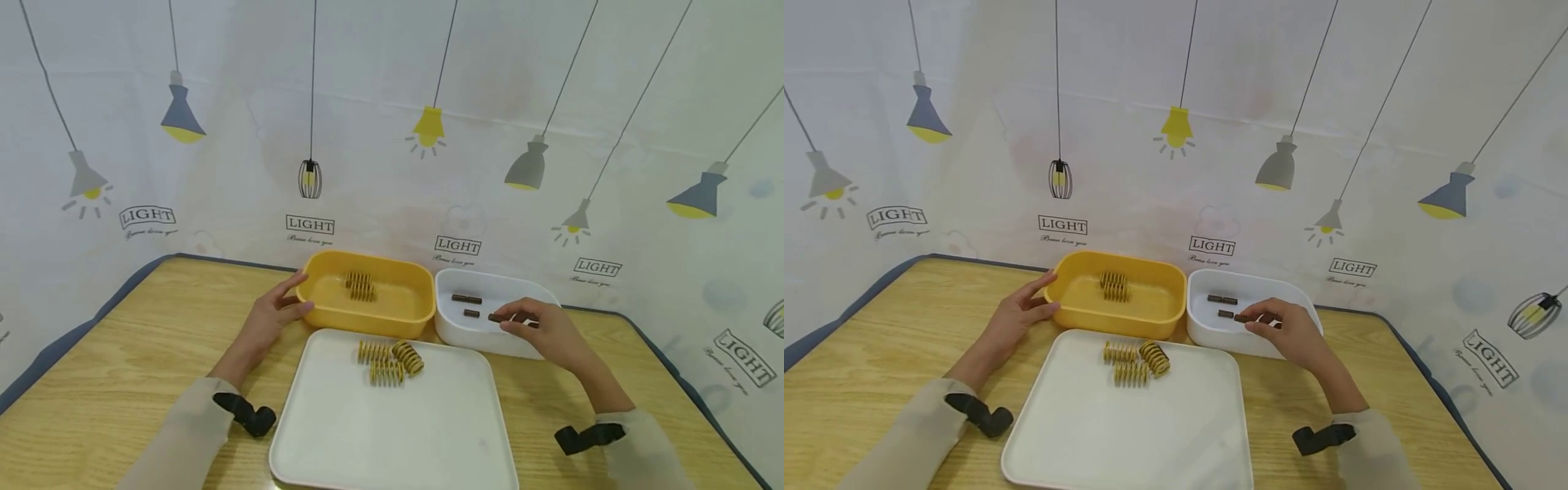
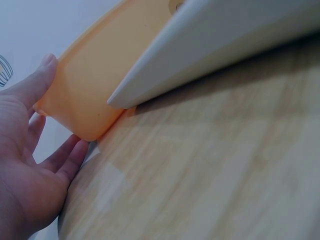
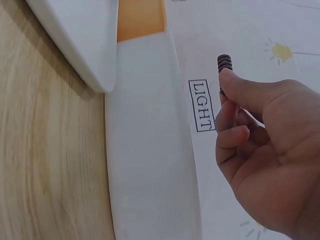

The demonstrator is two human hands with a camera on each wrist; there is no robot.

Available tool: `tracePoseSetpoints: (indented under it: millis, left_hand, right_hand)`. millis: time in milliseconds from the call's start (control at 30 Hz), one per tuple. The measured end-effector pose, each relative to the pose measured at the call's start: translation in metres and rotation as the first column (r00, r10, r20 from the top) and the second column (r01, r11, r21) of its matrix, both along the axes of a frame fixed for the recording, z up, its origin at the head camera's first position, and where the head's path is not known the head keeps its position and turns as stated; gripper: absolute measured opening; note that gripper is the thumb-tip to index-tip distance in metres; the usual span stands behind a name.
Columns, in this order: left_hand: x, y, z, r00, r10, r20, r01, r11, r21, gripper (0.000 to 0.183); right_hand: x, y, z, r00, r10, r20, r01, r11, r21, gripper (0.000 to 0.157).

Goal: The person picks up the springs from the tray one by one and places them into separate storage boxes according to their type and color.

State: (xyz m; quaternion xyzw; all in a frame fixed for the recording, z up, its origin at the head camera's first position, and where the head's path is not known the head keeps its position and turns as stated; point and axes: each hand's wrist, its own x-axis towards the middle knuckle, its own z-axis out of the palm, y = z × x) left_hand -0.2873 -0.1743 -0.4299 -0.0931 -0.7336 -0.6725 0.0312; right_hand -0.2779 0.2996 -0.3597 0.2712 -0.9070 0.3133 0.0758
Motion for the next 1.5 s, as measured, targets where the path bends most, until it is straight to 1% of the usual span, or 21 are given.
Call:
tracePoseSetpoints:
  millis: [233,433,533,800,1067,1300,1500]
  left_hand:
    - [-0.001,-0.001,-0.001,1.0,0.005,-0.001,-0.005,1.0,0.001,0.068]
    - [-0.001,-0.001,-0.002,1.0,0.001,0.0,-0.001,1.0,0.005,0.068]
    - [0.0,-0.002,-0.002,1.0,0.003,0.005,-0.003,1.0,-0.001,0.068]
    - [-0.001,0.0,-0.002,1.0,0.001,0.007,-0.001,1.0,-0.004,0.068]
    - [-0.001,0.0,-0.002,1.0,0.0,0.001,0.0,1.0,-0.005,0.068]
    - [0.001,0.0,-0.001,1.0,-0.003,0.0,0.003,1.0,-0.015,0.067]
    - [0.0,0.001,0.0,1.0,0.005,0.003,-0.005,1.0,-0.008,0.067]
  right_hand:
    - [-0.012,0.011,0.001,0.999,-0.006,0.042,0.007,1.0,-0.013,0.018]
    - [-0.019,0.018,-0.001,0.996,-0.012,0.09,0.016,0.999,-0.036,0.02]
    - [-0.022,0.021,-0.002,0.993,-0.026,0.113,0.03,0.999,-0.031,0.022]
    - [-0.031,0.028,-0.004,0.989,-0.056,0.141,0.059,0.998,-0.017,0.025]
    - [-0.04,0.031,-0.007,0.98,-0.084,0.182,0.084,0.996,0.01,0.026]
    - [-0.046,0.034,-0.012,0.962,-0.117,0.247,0.121,0.993,-0.001,0.028]
    - [-0.052,0.034,-0.012,0.962,-0.15,0.226,0.142,0.988,0.052,0.027]
